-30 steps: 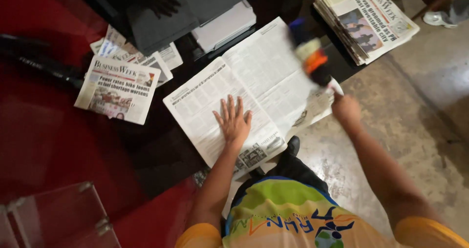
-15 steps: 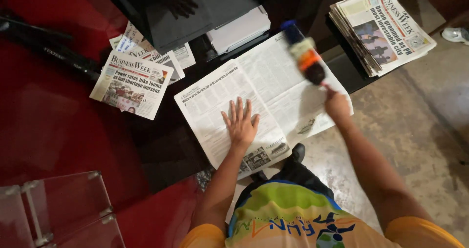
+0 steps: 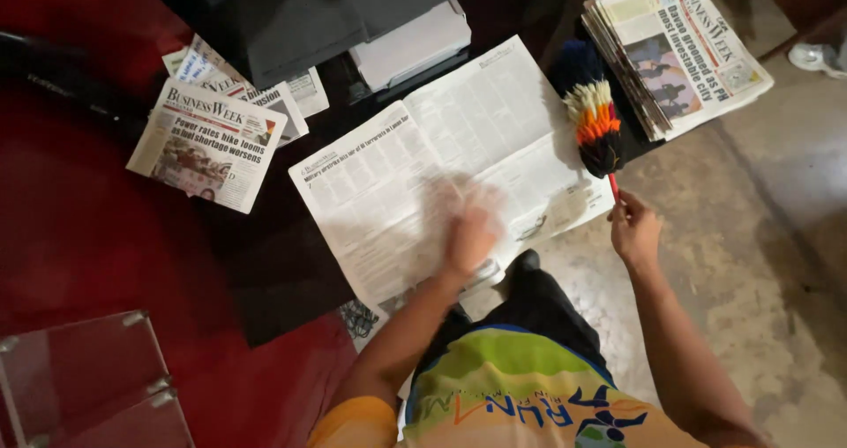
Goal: Cleaning and dusting individual pages of newspapers using a feather duster.
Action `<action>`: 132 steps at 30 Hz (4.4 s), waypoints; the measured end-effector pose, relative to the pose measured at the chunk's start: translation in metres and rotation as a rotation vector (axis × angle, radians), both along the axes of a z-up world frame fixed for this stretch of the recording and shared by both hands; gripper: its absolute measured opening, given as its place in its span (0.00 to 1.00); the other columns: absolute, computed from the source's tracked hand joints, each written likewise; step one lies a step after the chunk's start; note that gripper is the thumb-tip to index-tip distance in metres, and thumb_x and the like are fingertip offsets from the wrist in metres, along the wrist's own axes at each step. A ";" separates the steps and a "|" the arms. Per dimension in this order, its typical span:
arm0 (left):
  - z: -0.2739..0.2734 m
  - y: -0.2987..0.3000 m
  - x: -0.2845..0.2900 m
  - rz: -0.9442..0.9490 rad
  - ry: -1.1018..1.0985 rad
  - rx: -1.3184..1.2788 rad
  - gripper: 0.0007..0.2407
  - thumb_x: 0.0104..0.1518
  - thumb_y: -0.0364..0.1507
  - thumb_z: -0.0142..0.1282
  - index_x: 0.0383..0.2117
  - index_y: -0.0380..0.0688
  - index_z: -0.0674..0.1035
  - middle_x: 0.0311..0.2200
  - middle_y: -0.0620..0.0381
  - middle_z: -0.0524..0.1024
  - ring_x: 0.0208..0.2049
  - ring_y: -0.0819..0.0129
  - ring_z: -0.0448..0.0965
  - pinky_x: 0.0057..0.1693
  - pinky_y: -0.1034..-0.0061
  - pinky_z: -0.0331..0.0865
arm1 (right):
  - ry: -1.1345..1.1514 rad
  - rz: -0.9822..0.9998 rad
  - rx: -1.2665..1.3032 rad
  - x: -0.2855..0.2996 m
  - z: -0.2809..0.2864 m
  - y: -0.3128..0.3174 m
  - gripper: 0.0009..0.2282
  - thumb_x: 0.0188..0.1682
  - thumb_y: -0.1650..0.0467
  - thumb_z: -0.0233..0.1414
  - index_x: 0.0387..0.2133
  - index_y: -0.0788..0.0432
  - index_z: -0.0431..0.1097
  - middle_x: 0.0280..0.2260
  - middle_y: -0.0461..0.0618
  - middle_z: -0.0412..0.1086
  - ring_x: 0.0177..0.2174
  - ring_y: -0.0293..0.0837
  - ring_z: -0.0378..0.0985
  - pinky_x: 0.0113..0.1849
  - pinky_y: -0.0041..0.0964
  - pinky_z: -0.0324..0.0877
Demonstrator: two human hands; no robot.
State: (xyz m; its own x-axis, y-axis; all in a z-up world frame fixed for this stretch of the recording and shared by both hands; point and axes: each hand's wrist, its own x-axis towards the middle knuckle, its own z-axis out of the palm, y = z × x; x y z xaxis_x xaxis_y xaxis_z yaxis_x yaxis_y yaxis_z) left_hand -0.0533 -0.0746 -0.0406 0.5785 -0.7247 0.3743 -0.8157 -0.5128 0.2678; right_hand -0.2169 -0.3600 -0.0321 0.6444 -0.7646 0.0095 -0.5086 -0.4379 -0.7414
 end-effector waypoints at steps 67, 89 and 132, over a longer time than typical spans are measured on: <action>-0.027 0.095 -0.148 1.599 0.457 -1.953 0.16 0.62 0.30 0.40 0.51 0.42 0.78 0.42 0.53 0.76 0.37 0.61 0.70 0.38 0.61 0.59 | -0.304 0.915 0.546 0.155 -0.025 -0.054 0.20 0.58 0.74 0.49 0.64 0.60 0.58 0.39 0.45 0.72 0.29 0.31 0.69 0.28 0.27 0.63; -0.074 0.177 -0.097 0.899 0.396 -1.471 0.29 0.58 0.17 0.54 0.67 0.39 0.57 0.61 0.55 0.67 0.60 0.64 0.69 0.64 0.70 0.65 | -0.359 0.821 0.483 0.151 -0.010 -0.029 0.17 0.57 0.78 0.50 0.60 0.62 0.61 0.40 0.48 0.72 0.40 0.35 0.74 0.43 0.28 0.68; -0.090 0.074 -0.089 1.137 0.216 -0.200 0.12 0.61 0.33 0.52 0.25 0.38 0.81 0.25 0.36 0.79 0.28 0.37 0.79 0.36 0.48 0.70 | -0.301 1.280 -0.444 0.144 0.002 -0.025 0.12 0.55 0.70 0.53 0.51 0.51 0.74 0.59 0.49 0.67 0.61 0.55 0.65 0.54 0.55 0.63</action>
